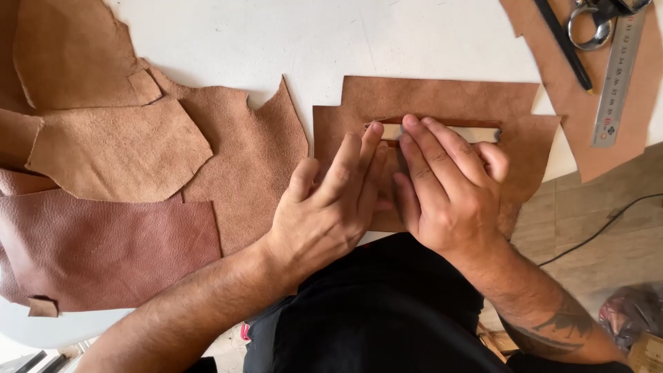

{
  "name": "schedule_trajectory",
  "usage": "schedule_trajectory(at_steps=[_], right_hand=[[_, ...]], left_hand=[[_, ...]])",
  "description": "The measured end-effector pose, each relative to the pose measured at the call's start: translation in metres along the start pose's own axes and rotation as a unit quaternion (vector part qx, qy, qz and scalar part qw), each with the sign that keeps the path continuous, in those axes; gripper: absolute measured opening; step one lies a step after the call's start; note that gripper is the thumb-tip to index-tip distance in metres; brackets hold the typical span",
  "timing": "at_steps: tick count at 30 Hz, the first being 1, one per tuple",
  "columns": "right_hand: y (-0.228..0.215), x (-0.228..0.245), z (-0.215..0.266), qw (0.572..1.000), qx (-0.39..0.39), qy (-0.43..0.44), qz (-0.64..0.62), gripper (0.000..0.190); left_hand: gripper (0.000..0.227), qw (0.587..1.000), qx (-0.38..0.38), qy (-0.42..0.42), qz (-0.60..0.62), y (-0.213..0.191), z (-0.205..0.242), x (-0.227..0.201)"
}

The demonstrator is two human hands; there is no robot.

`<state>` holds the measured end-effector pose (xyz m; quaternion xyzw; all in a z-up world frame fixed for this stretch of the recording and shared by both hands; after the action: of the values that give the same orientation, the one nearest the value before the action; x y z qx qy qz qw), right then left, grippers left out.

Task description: Applying glue to the edges of leather pieces and folding them to prepare for assembly.

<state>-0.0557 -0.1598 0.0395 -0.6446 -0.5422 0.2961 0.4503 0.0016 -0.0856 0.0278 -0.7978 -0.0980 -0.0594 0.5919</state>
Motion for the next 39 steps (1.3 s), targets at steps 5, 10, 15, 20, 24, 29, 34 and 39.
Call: schedule_trajectory(at_steps=[5, 10, 15, 20, 24, 29, 34, 39], right_hand=[[-0.001, 0.001, -0.001, 1.0, -0.002, 0.001, -0.001, 0.044], [-0.002, 0.002, -0.002, 1.0, -0.006, 0.0, -0.006, 0.048], [-0.003, 0.003, 0.0, 1.0, 0.017, -0.001, 0.006, 0.035], [-0.006, 0.008, -0.006, 1.0, 0.016, -0.011, -0.011, 0.035], [0.0, 0.011, -0.006, 1.0, 0.015, -0.015, -0.016, 0.037], [0.0, 0.01, -0.008, 1.0, 0.013, -0.006, -0.012, 0.038], [0.001, 0.01, -0.011, 1.0, 0.023, 0.002, -0.015, 0.037], [-0.017, 0.005, 0.012, 0.989, -0.032, 0.001, -0.141, 0.026]], left_hand=[[0.057, 1.0, 0.001, -0.024, 0.0, 0.004, -0.003, 0.0], [0.057, 0.999, 0.003, -0.037, 0.023, 0.006, -0.007, 0.003], [0.048, 0.996, 0.005, -0.053, 0.07, 0.01, -0.005, 0.01], [0.046, 0.992, 0.003, -0.049, 0.112, 0.012, 0.001, 0.009], [0.043, 0.99, 0.022, -0.05, 0.133, 0.014, 0.006, 0.011], [0.031, 0.982, -0.051, -0.063, 0.169, -0.005, 0.001, 0.02], [0.038, 0.99, -0.009, -0.063, 0.125, 0.009, 0.001, 0.016], [0.037, 0.992, -0.053, -0.061, 0.099, -0.003, -0.004, 0.016]])
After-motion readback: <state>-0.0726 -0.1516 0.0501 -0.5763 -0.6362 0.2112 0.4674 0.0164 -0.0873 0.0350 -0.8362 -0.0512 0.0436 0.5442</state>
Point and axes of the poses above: each hand's wrist, its own z-axis away from the middle knuckle, its own y-axis out of the palm, x = y × z, the point moved 9 cm from there along -z, towards the middle knuckle, and after that the axes turned 1 degree about x, right-handed, at the moved point
